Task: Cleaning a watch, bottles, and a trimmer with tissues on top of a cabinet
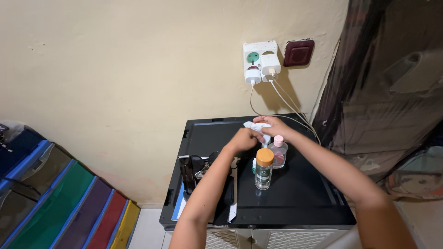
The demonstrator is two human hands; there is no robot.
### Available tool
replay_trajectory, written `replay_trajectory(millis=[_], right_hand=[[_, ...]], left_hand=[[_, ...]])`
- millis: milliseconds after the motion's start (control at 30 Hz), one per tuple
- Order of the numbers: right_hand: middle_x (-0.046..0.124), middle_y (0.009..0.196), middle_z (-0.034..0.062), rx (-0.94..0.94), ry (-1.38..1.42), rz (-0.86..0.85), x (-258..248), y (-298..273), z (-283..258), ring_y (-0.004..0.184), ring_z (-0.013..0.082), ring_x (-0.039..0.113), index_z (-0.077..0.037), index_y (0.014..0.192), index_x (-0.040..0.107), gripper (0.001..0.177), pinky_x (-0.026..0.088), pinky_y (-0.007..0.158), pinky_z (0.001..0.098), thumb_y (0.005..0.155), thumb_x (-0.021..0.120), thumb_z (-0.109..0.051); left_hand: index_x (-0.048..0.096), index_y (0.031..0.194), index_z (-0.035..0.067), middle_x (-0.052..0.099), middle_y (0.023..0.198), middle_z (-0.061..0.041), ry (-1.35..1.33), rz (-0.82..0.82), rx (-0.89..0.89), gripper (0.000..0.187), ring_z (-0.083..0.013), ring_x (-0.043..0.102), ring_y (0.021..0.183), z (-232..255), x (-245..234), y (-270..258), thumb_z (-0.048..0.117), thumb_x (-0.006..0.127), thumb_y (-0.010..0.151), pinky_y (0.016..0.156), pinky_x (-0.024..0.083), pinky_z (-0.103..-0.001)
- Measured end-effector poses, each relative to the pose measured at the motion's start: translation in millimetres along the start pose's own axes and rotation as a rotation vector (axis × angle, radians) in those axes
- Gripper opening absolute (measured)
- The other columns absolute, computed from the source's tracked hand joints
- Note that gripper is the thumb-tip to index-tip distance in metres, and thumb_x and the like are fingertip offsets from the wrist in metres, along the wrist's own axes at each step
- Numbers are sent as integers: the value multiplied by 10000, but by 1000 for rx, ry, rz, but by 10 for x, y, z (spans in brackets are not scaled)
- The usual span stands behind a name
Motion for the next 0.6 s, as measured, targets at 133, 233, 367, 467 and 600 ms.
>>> replay_trajectory(millis=[133,233,367,467,600], right_hand=[[753,1202,81,-470,-586,121,9,139,307,1232,313,646,-168,1195,771,436,498,1071,406,796,646,-45],[782,1103,53,-394,-703,-188,186,-19,561,1107,275,710,-210,1071,789,323,547,991,423,800,654,-98],[665,1394,118,-328,-433,-267,-67,-342,158,1346,355,547,-139,1295,721,517,431,1129,479,837,560,39],[673,1373,138,-282,-597,-130,-352,-448,91,1319,375,568,-111,1277,725,493,449,1121,485,849,537,46],[741,1252,74,-165,-1123,165,-781,-403,287,1199,254,687,-172,1249,733,475,540,1054,354,882,471,-24]], left_hand=[[803,799,352,776,902,-122,29,141,-149,299,-402,712,990,154,-445,-131,193,559,870,893,578,-473],[794,922,330,774,880,-52,42,181,-287,275,-324,732,959,-209,-404,-19,198,561,859,855,600,-443],[706,1274,222,723,1171,-187,261,-14,-389,482,-383,690,1140,-666,-76,130,225,632,798,934,571,-524],[679,1321,98,688,1210,-275,315,-112,-413,553,-440,666,1165,-704,17,82,234,615,788,945,558,-563],[737,1209,29,727,1143,-256,430,-173,-422,460,-422,684,1140,-599,-10,-4,248,608,826,942,569,-529]])
Point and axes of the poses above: each hand's wrist, its own y-axis towards the middle knuckle, its own x-axis out of the palm, z = x × y, the point moved 6 cm from there along y, towards the middle knuckle
